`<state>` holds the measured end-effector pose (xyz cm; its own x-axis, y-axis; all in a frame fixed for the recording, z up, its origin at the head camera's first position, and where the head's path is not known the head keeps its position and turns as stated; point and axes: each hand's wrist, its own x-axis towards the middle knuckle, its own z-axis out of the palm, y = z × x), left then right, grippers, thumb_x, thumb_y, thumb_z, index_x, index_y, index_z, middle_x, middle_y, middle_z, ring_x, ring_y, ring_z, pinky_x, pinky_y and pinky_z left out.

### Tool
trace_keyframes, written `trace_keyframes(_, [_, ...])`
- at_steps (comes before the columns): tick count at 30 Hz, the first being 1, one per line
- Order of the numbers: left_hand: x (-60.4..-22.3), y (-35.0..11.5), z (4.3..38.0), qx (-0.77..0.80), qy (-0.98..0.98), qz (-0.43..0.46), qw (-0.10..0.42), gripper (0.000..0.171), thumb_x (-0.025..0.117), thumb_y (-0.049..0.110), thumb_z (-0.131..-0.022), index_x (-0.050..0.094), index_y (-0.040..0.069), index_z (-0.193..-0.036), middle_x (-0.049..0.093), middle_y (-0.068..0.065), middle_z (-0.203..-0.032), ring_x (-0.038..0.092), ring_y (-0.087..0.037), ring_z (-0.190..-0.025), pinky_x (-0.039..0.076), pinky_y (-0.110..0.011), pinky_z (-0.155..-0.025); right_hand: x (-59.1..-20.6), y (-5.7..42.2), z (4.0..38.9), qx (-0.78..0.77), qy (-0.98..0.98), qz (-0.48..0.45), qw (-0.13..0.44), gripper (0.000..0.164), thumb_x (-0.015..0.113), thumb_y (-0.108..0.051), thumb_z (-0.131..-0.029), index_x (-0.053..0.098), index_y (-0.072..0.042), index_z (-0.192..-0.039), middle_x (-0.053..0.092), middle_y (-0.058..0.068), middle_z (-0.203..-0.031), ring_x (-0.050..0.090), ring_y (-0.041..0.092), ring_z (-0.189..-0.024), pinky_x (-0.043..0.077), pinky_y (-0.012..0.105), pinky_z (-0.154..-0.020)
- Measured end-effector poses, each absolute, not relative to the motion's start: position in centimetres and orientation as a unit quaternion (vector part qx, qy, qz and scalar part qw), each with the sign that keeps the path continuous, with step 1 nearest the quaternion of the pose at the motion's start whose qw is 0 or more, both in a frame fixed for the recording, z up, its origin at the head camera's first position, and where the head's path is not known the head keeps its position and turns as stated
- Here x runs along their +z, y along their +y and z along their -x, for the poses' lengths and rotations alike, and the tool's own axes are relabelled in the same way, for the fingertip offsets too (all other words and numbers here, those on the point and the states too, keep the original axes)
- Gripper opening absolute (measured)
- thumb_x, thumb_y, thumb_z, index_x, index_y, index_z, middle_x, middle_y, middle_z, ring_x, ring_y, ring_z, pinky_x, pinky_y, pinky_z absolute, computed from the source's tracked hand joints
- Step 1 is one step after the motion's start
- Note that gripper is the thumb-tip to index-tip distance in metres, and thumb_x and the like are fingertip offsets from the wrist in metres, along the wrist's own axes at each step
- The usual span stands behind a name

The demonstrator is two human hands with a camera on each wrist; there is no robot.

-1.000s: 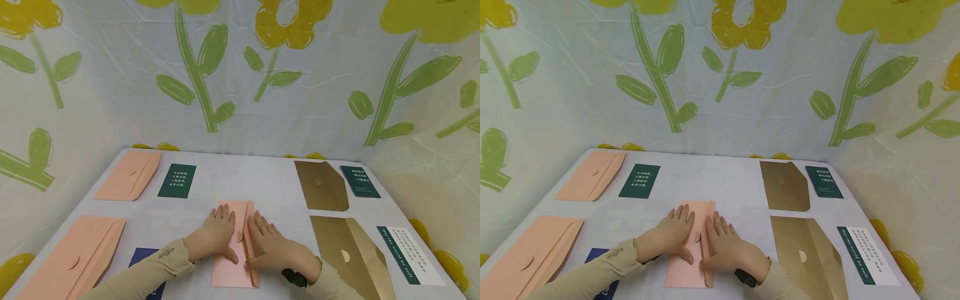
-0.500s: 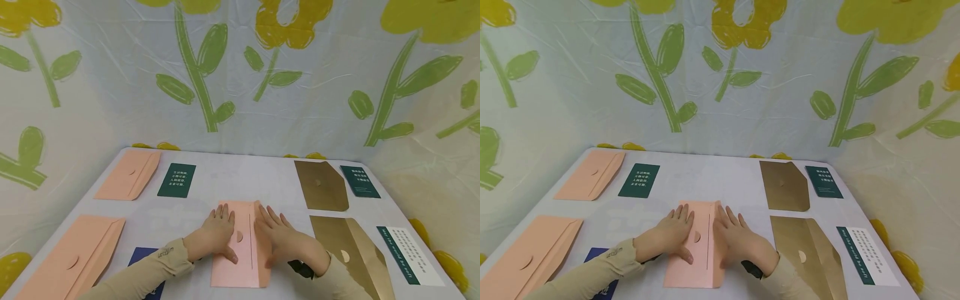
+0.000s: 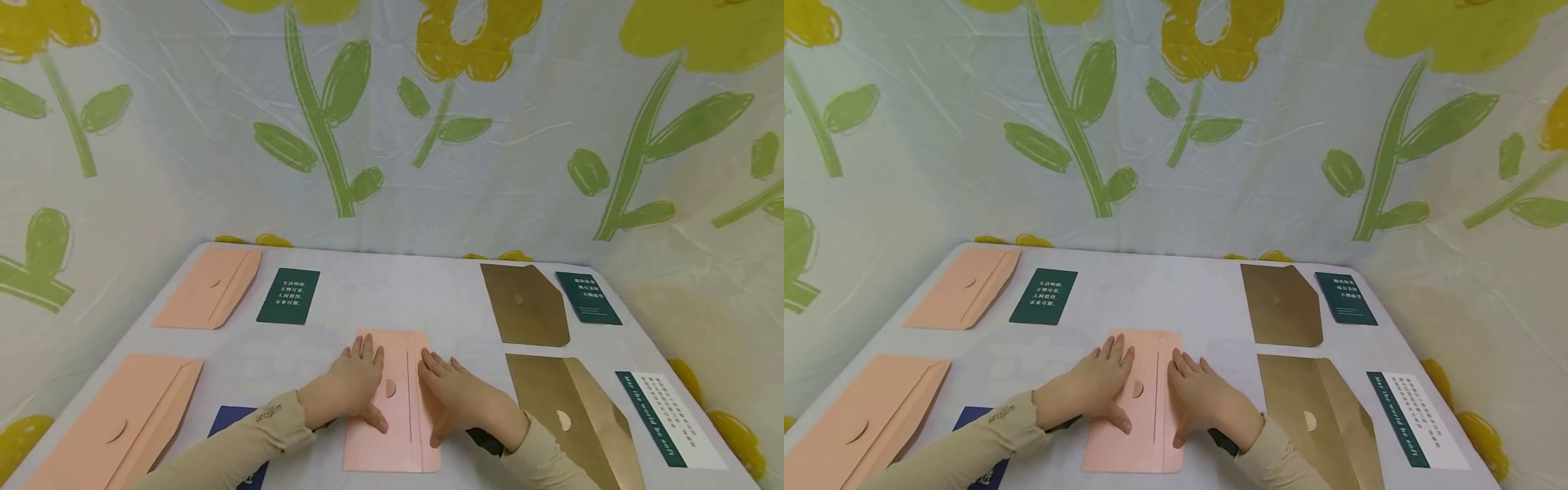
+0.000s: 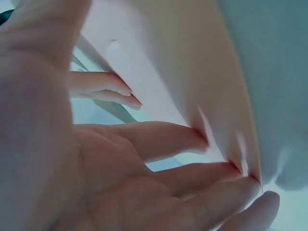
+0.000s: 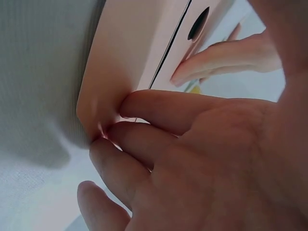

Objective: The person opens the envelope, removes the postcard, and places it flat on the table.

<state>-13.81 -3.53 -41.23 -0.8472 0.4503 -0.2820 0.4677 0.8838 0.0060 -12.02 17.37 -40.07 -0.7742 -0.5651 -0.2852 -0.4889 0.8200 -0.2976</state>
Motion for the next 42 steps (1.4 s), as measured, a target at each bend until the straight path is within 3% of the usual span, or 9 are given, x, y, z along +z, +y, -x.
trace_keyframes(4, [-41.1,-3.5,13.9,-0.036,0.956,-0.258,0.137,0.124,0.079,0.074,-0.059,0.038,0.003,-0.151,0.03,-0.029,-0.155,0.032,-0.046,-0.141,0.043,-0.049,-0.104,-40.2,17.2,12.1,-0.093,0.938,0.278,0.184,0.119,0.096,-0.037,-0.058,0.035,0.009,-0.148,0.024,0.027,-0.158,0.023,0.038,-0.147,0.021,0.052,-0.116])
trace_keyframes(8, [-40.8,-2.9,13.8,-0.063,0.948,-0.289,0.118,0.117,0.074,0.078,-0.063,0.044,0.004,-0.149,0.04,-0.03,-0.148,0.044,-0.048,-0.132,0.046,-0.048,-0.101,-40.2,17.1,12.0,-0.089,0.939,0.276,0.187,0.119,0.096,-0.037,-0.058,0.034,0.009,-0.149,0.024,0.027,-0.158,0.023,0.038,-0.147,0.022,0.051,-0.117])
trace_keyframes(14, [-40.3,-1.3,13.5,-0.081,0.948,-0.286,0.11,0.106,0.061,0.079,-0.076,0.047,0.001,-0.146,0.051,-0.03,-0.139,0.046,-0.044,-0.132,0.038,-0.054,-0.107,-40.0,17.2,12.0,-0.093,0.938,0.279,0.184,0.121,0.096,-0.037,-0.057,0.033,0.009,-0.149,0.023,0.028,-0.158,0.022,0.039,-0.147,0.022,0.052,-0.116])
trace_keyframes(21, [-40.5,0.3,12.4,-0.02,0.972,-0.19,0.136,0.095,0.06,0.07,-0.083,0.038,0.009,-0.152,0.034,-0.037,-0.148,0.035,-0.06,-0.132,0.057,-0.055,-0.074,-40.0,17.2,12.0,-0.087,0.937,0.284,0.182,0.118,0.096,-0.037,-0.059,0.034,0.01,-0.148,0.024,0.028,-0.157,0.023,0.039,-0.147,0.024,0.051,-0.116])
trace_keyframes(31, [-41.0,0.6,12.3,0.031,0.974,-0.178,0.135,0.093,0.061,0.065,-0.082,0.035,0.011,-0.154,0.028,-0.042,-0.148,0.029,-0.066,-0.13,0.053,-0.063,-0.077,-40.0,17.3,12.0,-0.079,0.937,0.288,0.179,0.117,0.096,-0.038,-0.06,0.035,0.01,-0.148,0.024,0.028,-0.157,0.023,0.039,-0.147,0.025,0.051,-0.115])
trace_keyframes(36, [-40.9,0.1,12.6,0.089,0.966,-0.182,0.159,0.086,0.061,0.06,-0.084,0.033,0.021,-0.156,0.024,-0.045,-0.148,0.023,-0.068,-0.131,0.048,-0.067,-0.083,-40.0,17.3,12.1,-0.08,0.937,0.285,0.186,0.119,0.096,-0.039,-0.06,0.033,0.01,-0.149,0.023,0.028,-0.158,0.021,0.038,-0.147,0.024,0.05,-0.116])
trace_keyframes(42, [-40.2,-0.2,13.0,0.088,0.957,-0.208,0.18,0.073,0.056,0.058,-0.089,0.037,0.032,-0.154,0.029,-0.042,-0.147,0.023,-0.069,-0.13,0.046,-0.069,-0.086,-40.0,17.4,12.2,-0.089,0.935,0.277,0.201,0.122,0.095,-0.041,-0.061,0.028,0.007,-0.152,0.019,0.027,-0.159,0.018,0.037,-0.148,0.022,0.051,-0.117])
